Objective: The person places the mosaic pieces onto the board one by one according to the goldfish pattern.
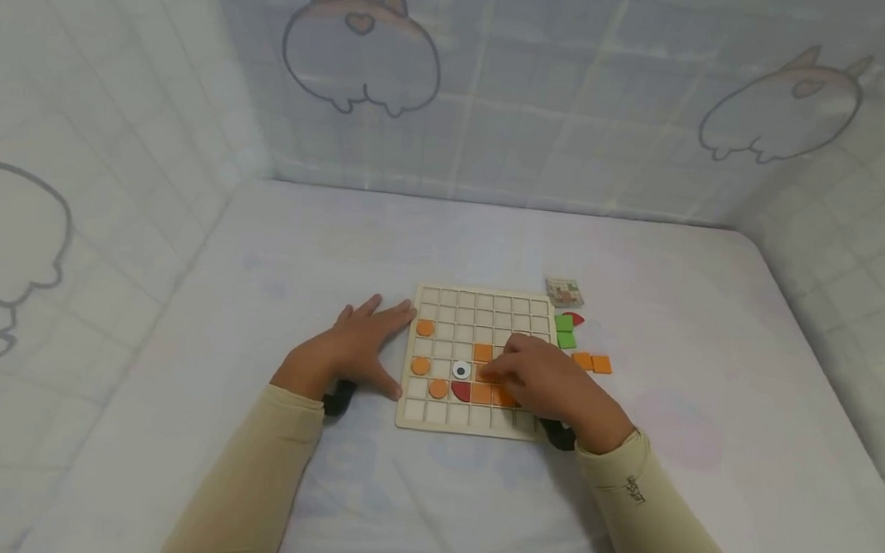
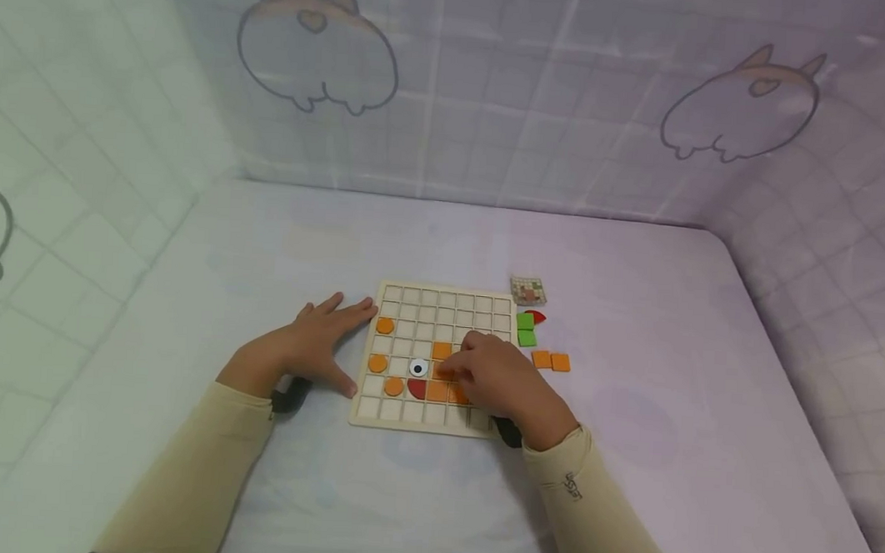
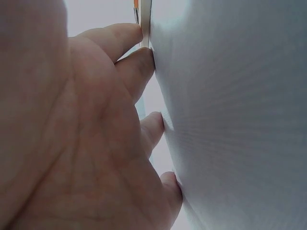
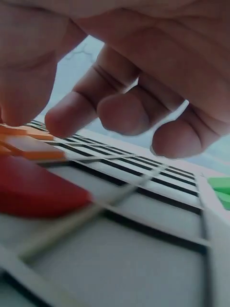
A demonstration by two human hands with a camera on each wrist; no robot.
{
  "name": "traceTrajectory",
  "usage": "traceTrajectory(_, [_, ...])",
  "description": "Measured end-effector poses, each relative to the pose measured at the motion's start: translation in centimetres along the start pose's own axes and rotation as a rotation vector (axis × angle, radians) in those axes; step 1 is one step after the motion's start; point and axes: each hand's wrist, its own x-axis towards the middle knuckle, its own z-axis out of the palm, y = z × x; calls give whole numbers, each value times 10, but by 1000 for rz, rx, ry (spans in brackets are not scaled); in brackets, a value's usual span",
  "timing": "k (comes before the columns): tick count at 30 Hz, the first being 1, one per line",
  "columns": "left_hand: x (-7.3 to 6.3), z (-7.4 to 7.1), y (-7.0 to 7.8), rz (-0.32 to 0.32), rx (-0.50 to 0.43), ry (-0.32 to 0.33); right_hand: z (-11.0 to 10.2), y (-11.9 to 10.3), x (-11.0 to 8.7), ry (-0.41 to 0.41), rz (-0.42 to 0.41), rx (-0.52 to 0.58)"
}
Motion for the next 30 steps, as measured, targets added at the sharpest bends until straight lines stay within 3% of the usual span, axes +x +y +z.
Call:
traceTrajectory(4, [1,-3,1,7,5,6,-10,16,-10,42,52,51])
traceTrajectory(10, [3,-2,1,12,18,0,-27,49,-32,33,322,89])
traceTrajectory(13, [2,-2,1,6,23,0,-30,61,-40,0,402,84])
traceTrajectory(23, [0,0,1,-18,10,-8,-28,69,-42,6,455,57])
traceTrajectory(30, [-1,0,2,-13,3,-3,-25,71,-41,20,446,59])
